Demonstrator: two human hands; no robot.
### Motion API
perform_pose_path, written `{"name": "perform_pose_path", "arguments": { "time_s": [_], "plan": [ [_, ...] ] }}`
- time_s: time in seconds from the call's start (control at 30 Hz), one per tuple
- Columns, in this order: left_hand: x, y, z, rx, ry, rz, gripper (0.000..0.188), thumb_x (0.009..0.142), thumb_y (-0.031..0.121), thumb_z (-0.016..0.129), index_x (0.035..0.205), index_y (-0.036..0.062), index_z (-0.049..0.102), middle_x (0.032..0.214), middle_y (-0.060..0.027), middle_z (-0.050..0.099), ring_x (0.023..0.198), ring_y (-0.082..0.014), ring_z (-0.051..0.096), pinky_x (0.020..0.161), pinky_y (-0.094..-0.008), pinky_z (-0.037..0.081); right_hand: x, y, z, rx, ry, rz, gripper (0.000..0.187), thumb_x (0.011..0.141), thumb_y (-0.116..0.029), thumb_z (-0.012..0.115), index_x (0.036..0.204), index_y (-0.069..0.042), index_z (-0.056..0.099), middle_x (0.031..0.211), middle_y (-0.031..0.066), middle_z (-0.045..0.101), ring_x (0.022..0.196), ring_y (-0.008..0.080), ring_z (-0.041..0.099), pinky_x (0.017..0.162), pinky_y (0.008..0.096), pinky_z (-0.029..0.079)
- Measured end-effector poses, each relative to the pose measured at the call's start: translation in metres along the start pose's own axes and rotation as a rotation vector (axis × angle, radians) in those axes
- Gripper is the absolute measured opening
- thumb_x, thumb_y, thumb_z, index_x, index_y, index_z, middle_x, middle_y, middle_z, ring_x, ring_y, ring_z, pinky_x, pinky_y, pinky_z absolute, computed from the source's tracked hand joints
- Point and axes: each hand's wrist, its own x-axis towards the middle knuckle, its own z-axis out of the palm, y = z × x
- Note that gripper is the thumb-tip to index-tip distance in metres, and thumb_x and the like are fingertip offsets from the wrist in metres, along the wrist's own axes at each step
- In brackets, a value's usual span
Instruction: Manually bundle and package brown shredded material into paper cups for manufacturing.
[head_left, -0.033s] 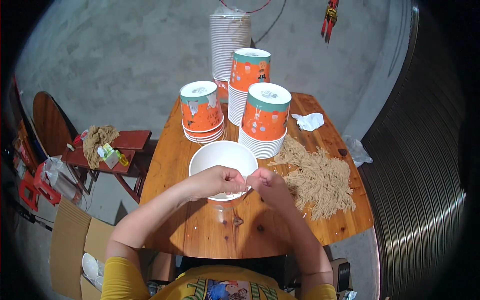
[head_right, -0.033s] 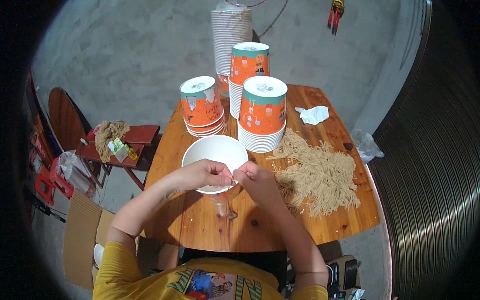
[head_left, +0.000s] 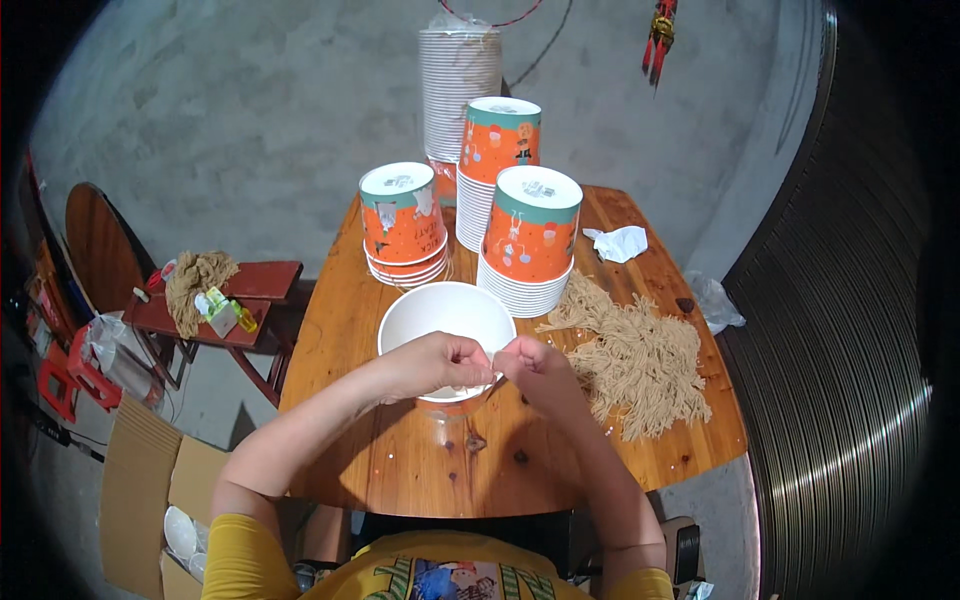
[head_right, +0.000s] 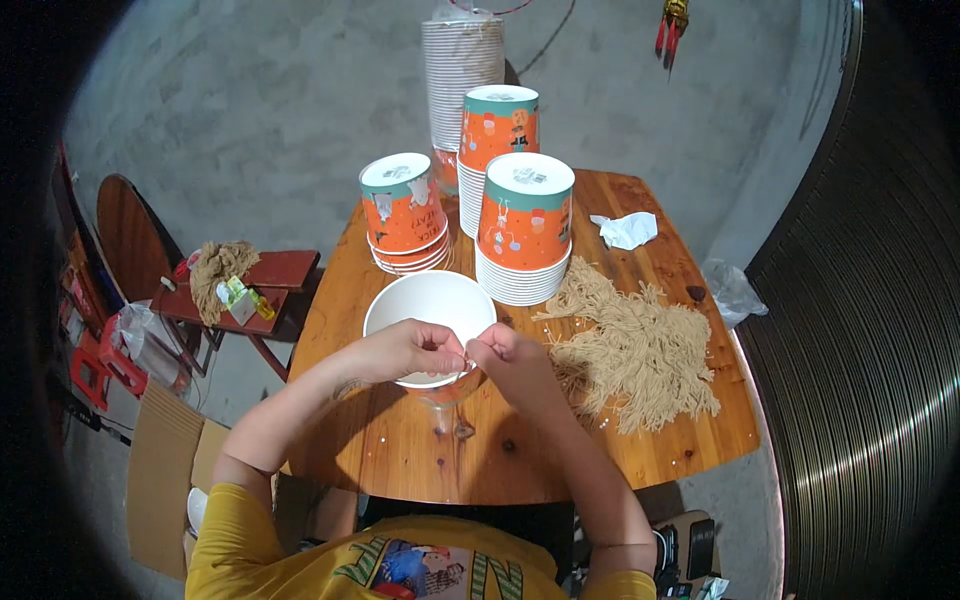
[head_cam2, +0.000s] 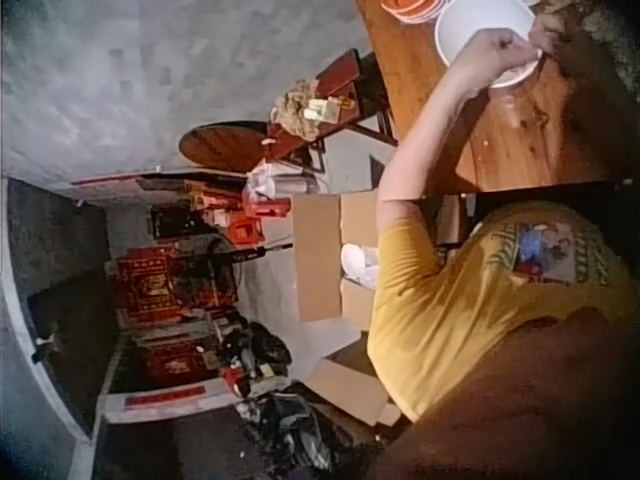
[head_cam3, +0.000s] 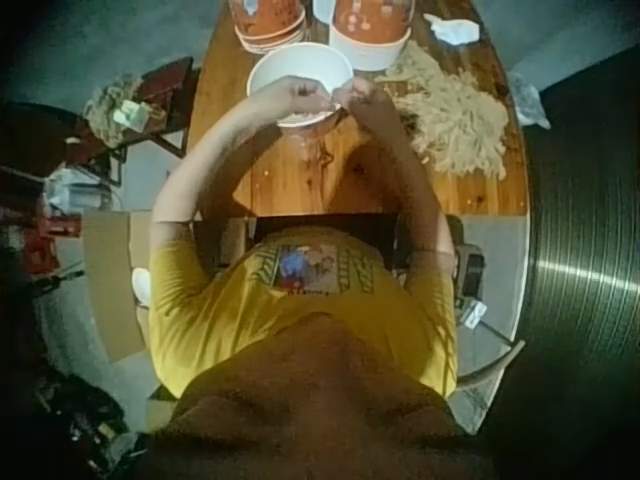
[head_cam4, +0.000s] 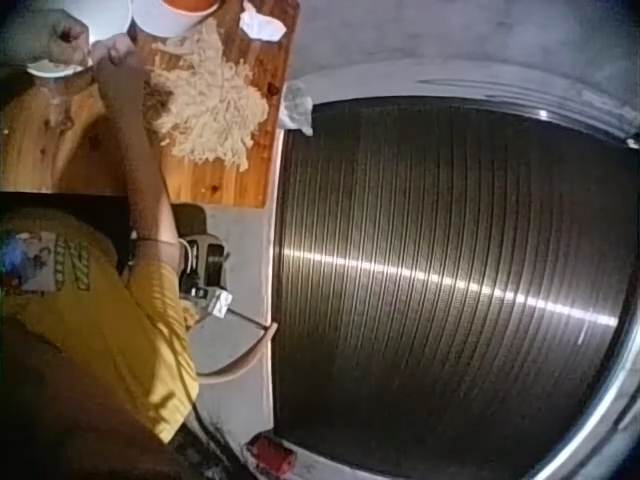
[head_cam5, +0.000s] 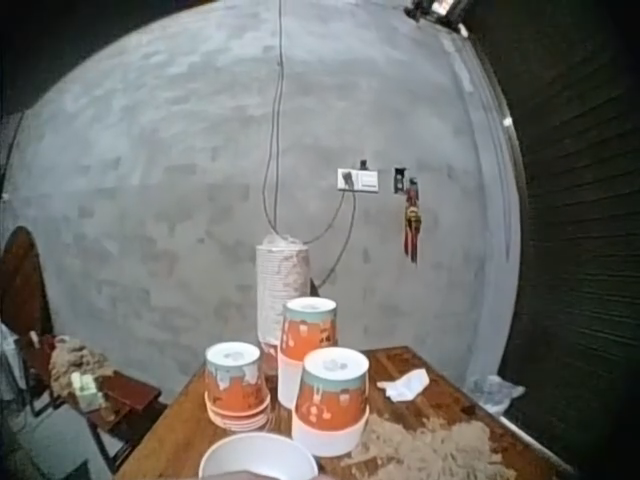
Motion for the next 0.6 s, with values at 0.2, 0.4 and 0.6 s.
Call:
{"name": "perform_pose_path", "arguments": {
  "time_s": [0.2, 0.4, 0.6],
  "plan": [
    [0.000, 0.001, 0.002, 0.058, 0.036, 0.000, 0.015, 0.093, 0.018, 0.062, 0.093, 0.0031, 0.063, 0.080, 0.0027, 0.058, 0.073, -0.0040, 0.049, 0.066, -0.0211, 0.042, -0.008, -0.005, -0.004, -0.048, -0.057, -0.052, 0.015, 0.090, -0.020, 0.062, 0.086, -0.007, 0.060, 0.068, -0.0085, 0.049, 0.061, 0.0004, 0.041, 0.053, 0.0197, 0.033],
    [0.000, -0.001, 0.001, -0.014, 0.038, 0.009, 0.010, 0.093, 0.014, 0.059, 0.091, 0.0038, 0.060, 0.079, 0.0029, 0.055, 0.070, -0.0046, 0.049, 0.063, -0.0208, 0.042, -0.020, -0.015, 0.001, -0.195, -0.036, -0.032, 0.019, 0.090, -0.019, 0.062, 0.088, -0.001, 0.058, 0.064, 0.0002, 0.051, 0.060, 0.0061, 0.046, 0.055, 0.0256, 0.041],
    [0.002, 0.002, 0.001, -0.067, 0.015, -0.048, 0.009, 0.093, 0.013, 0.058, 0.090, 0.0045, 0.060, 0.079, 0.0023, 0.056, 0.071, -0.0049, 0.050, 0.063, -0.0202, 0.043, -0.019, -0.002, 0.006, -0.117, 0.033, -0.086, 0.017, 0.089, -0.016, 0.063, 0.092, -0.001, 0.057, 0.064, 0.0016, 0.053, 0.060, 0.0071, 0.049, 0.055, 0.0263, 0.042]
  ]
}}
